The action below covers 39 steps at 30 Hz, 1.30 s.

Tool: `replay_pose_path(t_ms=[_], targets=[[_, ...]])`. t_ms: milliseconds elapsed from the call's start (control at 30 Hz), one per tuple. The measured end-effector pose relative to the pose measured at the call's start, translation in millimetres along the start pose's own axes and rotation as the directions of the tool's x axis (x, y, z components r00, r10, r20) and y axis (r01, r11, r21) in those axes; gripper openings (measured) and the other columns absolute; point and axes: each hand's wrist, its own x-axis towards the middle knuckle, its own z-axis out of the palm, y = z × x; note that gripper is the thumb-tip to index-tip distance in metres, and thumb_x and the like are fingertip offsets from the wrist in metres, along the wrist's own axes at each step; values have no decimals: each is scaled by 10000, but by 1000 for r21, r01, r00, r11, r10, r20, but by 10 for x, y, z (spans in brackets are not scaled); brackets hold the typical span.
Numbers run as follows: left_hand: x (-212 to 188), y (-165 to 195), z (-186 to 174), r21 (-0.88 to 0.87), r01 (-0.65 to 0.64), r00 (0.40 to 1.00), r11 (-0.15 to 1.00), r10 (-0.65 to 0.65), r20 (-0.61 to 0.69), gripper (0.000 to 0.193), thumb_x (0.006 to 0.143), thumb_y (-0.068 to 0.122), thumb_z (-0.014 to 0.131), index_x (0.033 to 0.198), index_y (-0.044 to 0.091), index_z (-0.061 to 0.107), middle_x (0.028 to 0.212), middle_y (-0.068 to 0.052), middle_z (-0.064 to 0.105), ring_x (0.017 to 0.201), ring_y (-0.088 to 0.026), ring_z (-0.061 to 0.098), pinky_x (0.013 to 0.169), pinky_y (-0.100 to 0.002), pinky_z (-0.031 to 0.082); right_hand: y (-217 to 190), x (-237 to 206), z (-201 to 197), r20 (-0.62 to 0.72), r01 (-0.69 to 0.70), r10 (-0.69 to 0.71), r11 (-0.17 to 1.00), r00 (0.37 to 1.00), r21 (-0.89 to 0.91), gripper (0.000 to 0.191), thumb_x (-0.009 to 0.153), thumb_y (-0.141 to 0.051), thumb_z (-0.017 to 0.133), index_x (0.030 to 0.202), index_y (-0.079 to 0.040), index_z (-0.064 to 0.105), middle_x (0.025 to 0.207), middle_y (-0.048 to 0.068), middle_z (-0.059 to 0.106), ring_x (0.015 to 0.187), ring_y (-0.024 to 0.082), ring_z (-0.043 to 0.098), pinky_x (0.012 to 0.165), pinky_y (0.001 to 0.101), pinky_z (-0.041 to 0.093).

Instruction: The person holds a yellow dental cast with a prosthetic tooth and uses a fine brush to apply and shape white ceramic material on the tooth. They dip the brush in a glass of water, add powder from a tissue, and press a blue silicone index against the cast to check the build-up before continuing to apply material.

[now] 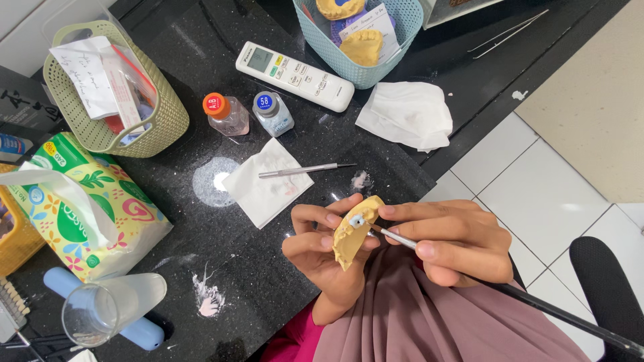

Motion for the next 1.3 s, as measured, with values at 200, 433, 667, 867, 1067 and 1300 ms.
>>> replay_pose_path(t_ms=[200, 433, 667, 867, 1067, 1300], targets=[[4, 13, -15, 14, 3, 1000, 1000, -3, 4, 535, 895, 11, 850, 1177, 164, 422, 1191, -88, 493, 1235, -327, 703, 1031, -382, 648, -15, 32, -48, 106, -36, 35, 999, 994, 13, 341, 1114, -301, 474, 1044, 25, 544, 907, 230, 704, 896, 423, 783, 700, 490, 712], [9, 11, -16, 13, 1, 1000, 1000, -1, 3, 532, 893, 11, 849, 1180, 161, 427, 1192, -88, 494, 1220, -328, 703, 1033, -385, 647, 15, 43, -38, 95, 9, -8, 1000, 995, 0, 348, 1112, -303, 457, 1029, 27, 530, 886, 225, 700, 863, 418, 784, 661, 465, 692], [11, 41, -29, -6, -13, 998, 1000, 13, -54, 540, 901, 4, 854, 1198, 162, 433, 1169, -87, 499, 1189, -334, 707, 1036, -397, 645, 96, -175, 67, -223, -31, 47, 997, 974, 78, 283, 1106, -310, 460, 1082, -29, 436, 825, 170, 700, 698, 305, 791, 588, 406, 656], [59, 96, -96, 19, -81, 975, 997, 83, -208, 540, 941, 170, 853, 1225, 172, 393, 1203, -91, 495, 1132, -275, 691, 1086, -440, 622, 164, -550, 86, -140, -473, 522, 837, 841, 275, 231, 1103, -241, 621, 1092, -16, 571, 901, 154, 707, 568, 116, 636, 490, 198, 521], [62, 125, -84, 24, -82, 967, 996, 85, -242, 566, 957, 215, 866, 1250, 176, 383, 1171, -94, 494, 1115, -231, 660, 1114, -434, 603, 272, -820, 189, 143, -744, 736, 621, 662, 248, 94, 1034, -105, 675, 986, -28, 653, 889, 107, 729, 698, 106, 658, 577, 217, 500], [82, 231, -85, -40, -27, 970, 999, 16, -243, 553, 949, 199, 866, 1236, 181, 394, 1191, -77, 468, 1188, -316, 690, 1004, -379, 636, 254, -757, 270, 228, -658, 641, 753, 733, 1, 60, 961, -120, 751, 963, -69, 720, 893, 29, 747, 726, 110, 669, 616, 246, 502]])
